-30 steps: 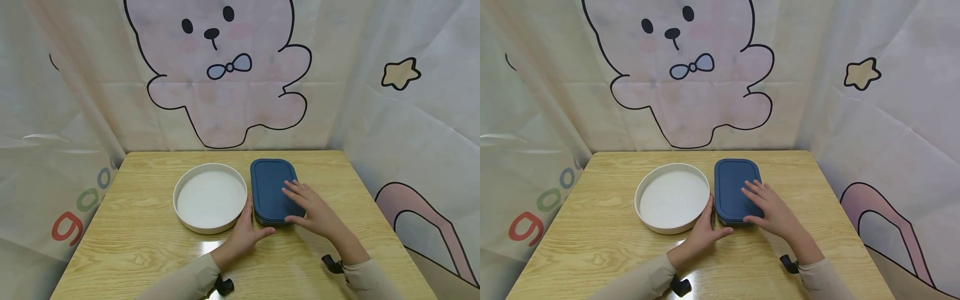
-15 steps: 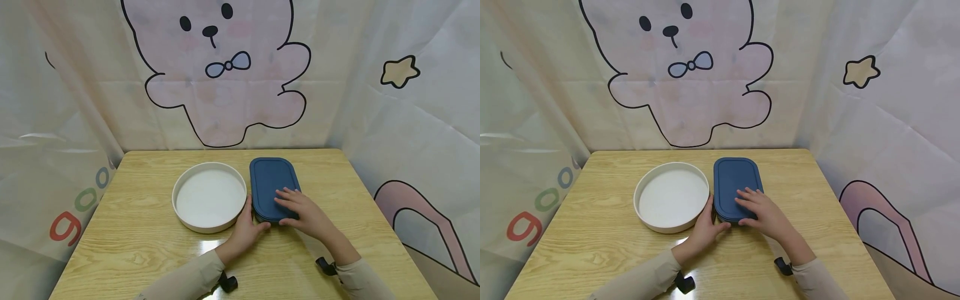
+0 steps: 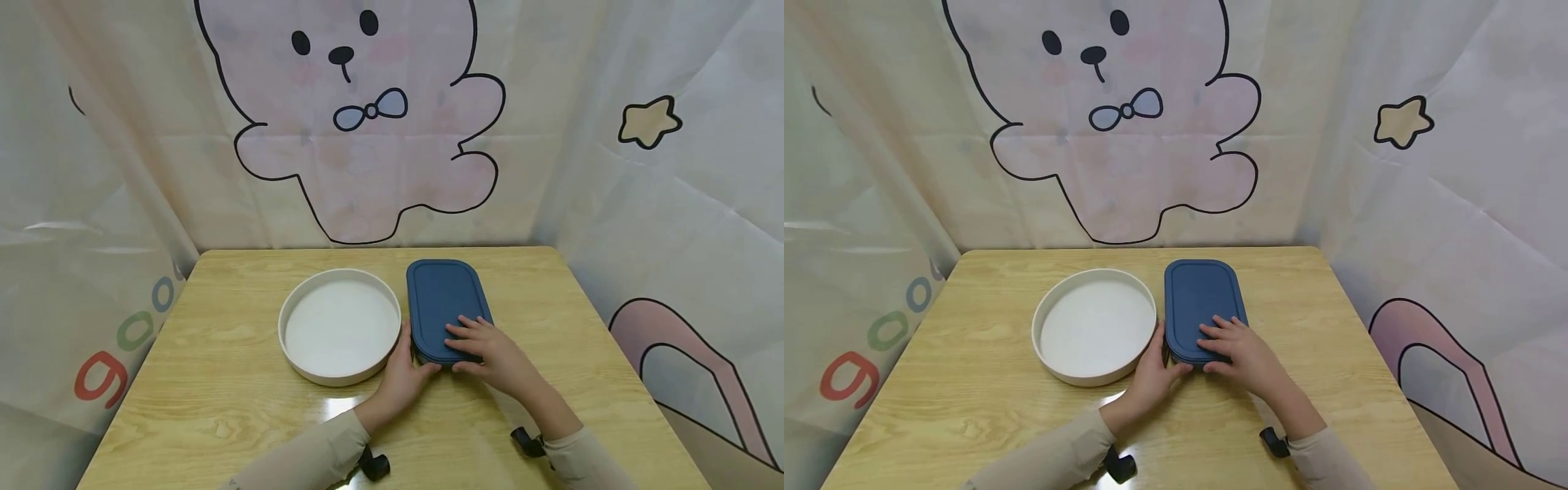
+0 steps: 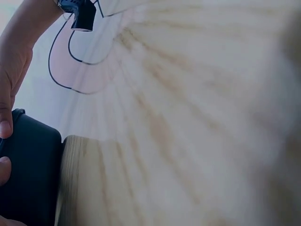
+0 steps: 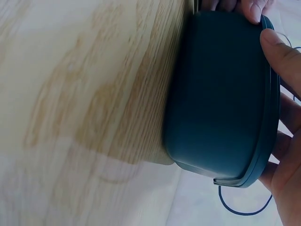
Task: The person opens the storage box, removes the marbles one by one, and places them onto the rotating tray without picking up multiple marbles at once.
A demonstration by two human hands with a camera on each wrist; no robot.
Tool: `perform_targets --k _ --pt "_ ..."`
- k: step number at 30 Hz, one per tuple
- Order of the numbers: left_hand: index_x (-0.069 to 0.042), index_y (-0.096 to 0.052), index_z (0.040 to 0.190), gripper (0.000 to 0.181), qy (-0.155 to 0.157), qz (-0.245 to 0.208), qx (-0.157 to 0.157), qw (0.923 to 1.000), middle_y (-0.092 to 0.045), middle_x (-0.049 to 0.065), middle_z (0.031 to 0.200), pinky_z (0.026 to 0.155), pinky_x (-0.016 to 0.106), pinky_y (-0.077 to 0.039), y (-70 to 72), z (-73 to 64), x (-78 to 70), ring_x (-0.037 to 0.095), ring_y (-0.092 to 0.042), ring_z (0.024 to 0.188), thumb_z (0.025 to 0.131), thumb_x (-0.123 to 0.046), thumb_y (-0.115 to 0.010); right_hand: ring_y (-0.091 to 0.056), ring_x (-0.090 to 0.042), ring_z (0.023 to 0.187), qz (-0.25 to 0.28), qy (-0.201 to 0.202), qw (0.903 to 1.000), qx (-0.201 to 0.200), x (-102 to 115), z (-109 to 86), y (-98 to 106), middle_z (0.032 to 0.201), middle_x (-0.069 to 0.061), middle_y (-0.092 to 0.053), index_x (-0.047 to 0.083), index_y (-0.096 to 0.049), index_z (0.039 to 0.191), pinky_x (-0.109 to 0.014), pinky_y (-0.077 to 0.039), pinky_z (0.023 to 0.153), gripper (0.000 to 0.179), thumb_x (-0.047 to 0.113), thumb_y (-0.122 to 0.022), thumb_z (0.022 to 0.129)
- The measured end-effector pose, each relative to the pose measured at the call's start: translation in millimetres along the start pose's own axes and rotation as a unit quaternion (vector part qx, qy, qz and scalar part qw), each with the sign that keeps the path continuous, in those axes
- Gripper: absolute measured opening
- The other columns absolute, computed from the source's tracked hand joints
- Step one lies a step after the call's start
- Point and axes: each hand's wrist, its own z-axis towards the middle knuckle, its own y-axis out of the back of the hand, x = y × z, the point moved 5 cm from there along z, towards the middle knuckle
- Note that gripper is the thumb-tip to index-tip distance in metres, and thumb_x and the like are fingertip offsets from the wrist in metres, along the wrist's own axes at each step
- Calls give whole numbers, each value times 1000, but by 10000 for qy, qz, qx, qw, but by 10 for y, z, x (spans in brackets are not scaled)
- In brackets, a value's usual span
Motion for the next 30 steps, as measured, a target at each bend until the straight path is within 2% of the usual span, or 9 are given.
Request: perform_targets --k 4,10,20,30 --pt "-12 -19 164 98 -125 -107 -24 9999 -30 5 167 124 45 -28 -5 23 -10 20 -26 154 88 -6 -80 -49 -38 141 -88 96 9998 -132 9 10 -14 145 -7 -61 15 -73 130 -63 -37 114 49 28 -84 83" --pt "-9 -15 165 100 117 64 -100 9999 -23 8 169 124 45 -28 -18 54 22 21 -22 155 89 -10 -80 -53 -43 135 -304 266 9982 -442 10 10 -34 140 -11 -65 16 -77 124 -65 -41 108 46 23 -87 79" --pt "-8 -13 165 101 55 -125 -114 9998 -23 10 169 123 44 -30 -21 65 44 23 -25 155 89 -7 -80 -59 -41 130 -476 428 9953 -727 56 14 -52 133 -13 -69 13 -80 117 -63 -46 106 42 19 -89 77" --pt "-3 -12 164 101 154 131 -112 9997 -21 14 169 124 45 -29 -10 47 35 25 -22 156 89 -9 -80 -63 -40 125 -549 426 9939 -862 83 1 -62 128 -11 -72 14 -81 113 -63 -49 101 38 19 -89 76"
